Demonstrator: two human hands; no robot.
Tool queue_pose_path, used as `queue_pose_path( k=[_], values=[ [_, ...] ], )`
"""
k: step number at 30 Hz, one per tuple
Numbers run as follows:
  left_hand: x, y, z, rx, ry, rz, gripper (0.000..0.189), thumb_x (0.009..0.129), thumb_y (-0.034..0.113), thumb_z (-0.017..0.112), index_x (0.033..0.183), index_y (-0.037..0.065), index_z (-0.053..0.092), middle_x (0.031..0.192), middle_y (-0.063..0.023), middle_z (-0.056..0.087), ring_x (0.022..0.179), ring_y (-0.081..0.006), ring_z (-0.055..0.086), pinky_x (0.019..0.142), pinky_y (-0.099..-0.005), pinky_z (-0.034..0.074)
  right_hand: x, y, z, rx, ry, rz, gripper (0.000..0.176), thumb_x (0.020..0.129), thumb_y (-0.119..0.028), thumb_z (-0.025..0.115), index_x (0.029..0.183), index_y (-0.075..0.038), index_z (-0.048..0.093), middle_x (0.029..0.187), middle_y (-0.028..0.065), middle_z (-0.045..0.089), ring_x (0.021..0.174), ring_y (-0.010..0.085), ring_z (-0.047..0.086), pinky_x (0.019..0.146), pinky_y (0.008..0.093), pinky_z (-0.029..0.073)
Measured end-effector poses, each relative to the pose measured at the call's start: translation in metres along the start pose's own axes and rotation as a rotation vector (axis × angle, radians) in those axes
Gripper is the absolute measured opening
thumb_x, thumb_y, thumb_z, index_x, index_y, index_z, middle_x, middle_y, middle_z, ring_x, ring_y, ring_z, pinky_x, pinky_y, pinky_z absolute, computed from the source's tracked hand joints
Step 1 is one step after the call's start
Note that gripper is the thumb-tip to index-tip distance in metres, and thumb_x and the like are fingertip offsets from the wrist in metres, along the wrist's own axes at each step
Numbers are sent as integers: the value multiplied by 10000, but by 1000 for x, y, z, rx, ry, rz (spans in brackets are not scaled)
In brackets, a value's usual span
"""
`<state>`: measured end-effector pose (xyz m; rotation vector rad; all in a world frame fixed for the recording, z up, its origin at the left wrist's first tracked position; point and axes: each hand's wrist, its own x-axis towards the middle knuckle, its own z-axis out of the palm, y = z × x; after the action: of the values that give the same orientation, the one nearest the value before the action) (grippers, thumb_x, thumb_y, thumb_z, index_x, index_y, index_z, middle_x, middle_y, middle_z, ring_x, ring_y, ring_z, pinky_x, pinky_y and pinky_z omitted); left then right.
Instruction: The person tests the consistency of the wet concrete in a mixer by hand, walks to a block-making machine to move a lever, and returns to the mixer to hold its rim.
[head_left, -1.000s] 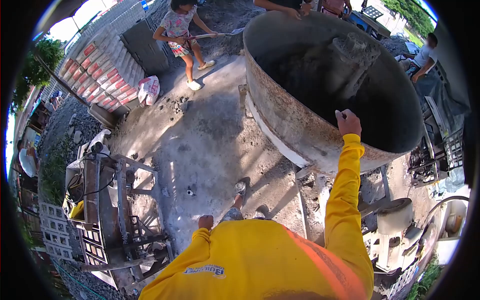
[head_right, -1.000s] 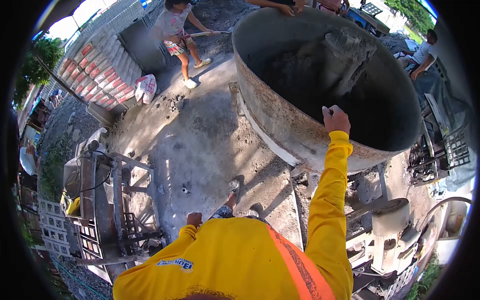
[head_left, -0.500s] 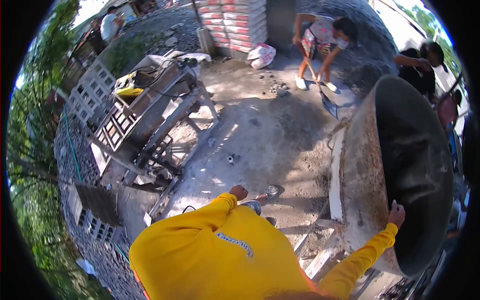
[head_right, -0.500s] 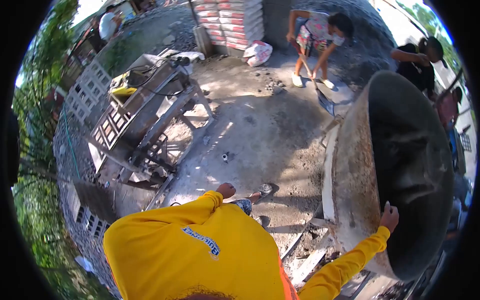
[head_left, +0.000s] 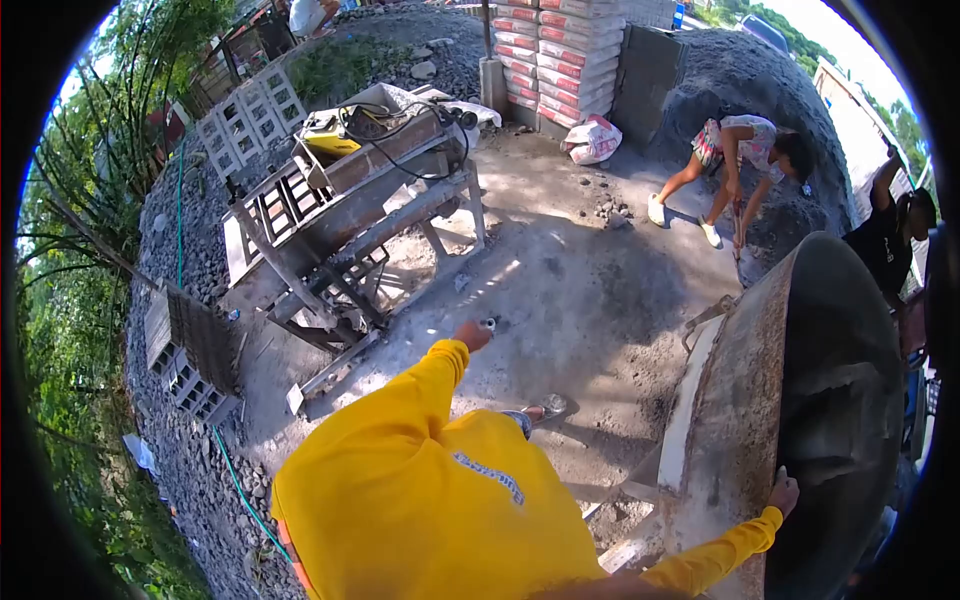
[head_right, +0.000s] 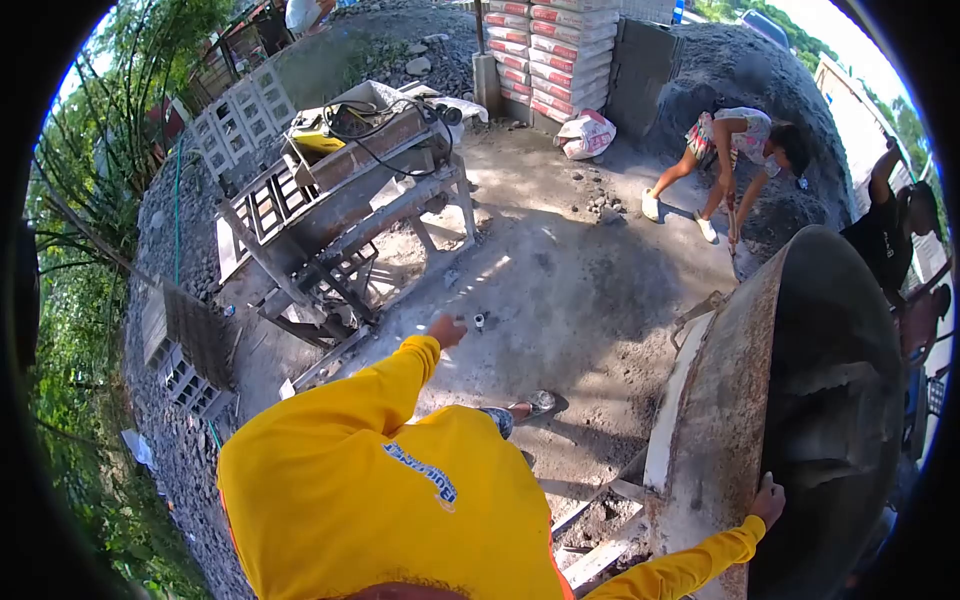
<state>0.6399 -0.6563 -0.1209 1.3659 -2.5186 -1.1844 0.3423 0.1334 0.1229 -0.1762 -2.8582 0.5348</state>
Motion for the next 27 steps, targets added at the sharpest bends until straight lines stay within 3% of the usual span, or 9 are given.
queue_pose_path(
  k=[3,5,8,9,13,14,17,23,27],
  values=[
    [75,56,-84,94,466,309,413,855,328,690,1080,-16,655,924,-216,726,880,-380,704,798,-475,533,-6,-10,-6,-8,11,-23,497,948,-439,641,811,39,626,721,203,604,677,311,560,690,422,454],
    [84,131,-171,-123,460,282,648,819,348,701,1361,26,550,1221,-293,643,1142,-434,623,990,-453,491,-12,-19,-12,19,20,-21,492,952,-438,636,816,35,631,740,199,619,693,310,574,701,419,462],
    [86,221,-292,-163,581,466,666,828,299,681,1388,-15,507,1156,-310,664,1119,-444,635,952,-455,504,-13,-19,-12,33,32,-21,486,954,-435,633,826,33,638,766,194,635,716,310,588,716,414,470],
    [131,223,-316,-7,900,659,664,861,317,650,1395,-39,483,1050,-297,692,978,-425,690,867,-460,530,-12,-18,-11,35,37,-22,484,954,-434,632,829,33,640,774,192,640,723,310,592,721,413,473],
    [104,306,-429,-217,689,446,558,895,256,645,1306,-91,496,796,-129,706,581,-201,667,509,-331,523,-11,-19,-9,-7,30,-9,486,949,-436,637,838,38,639,791,192,643,735,327,590,730,413,475],
    [128,305,-454,-171,698,417,473,813,358,677,920,-103,694,723,-206,712,710,-319,729,693,-408,570,-11,-16,-9,-3,33,-13,487,947,-435,638,840,39,637,791,196,640,734,330,588,729,415,473],
    [102,329,-493,-66,629,368,448,812,376,698,752,-67,716,762,-191,728,690,-269,727,649,-387,573,-11,-16,-10,-5,11,2,494,946,-437,638,842,46,628,785,206,628,728,339,581,721,422,468],
    [65,354,-511,-102,412,327,396,923,265,659,1100,-67,535,740,-128,663,470,-102,510,407,-250,374,-1,-5,-1,7,5,-15,519,938,-434,649,797,64,603,725,232,573,661,335,512,678,433,439],
    [74,348,-510,-148,444,368,373,917,262,665,1063,-61,547,732,-133,644,455,-87,460,393,-246,335,-2,-8,-3,-24,-22,41,529,929,-430,662,778,72,598,697,247,542,636,329,467,659,435,422]
  ],
)
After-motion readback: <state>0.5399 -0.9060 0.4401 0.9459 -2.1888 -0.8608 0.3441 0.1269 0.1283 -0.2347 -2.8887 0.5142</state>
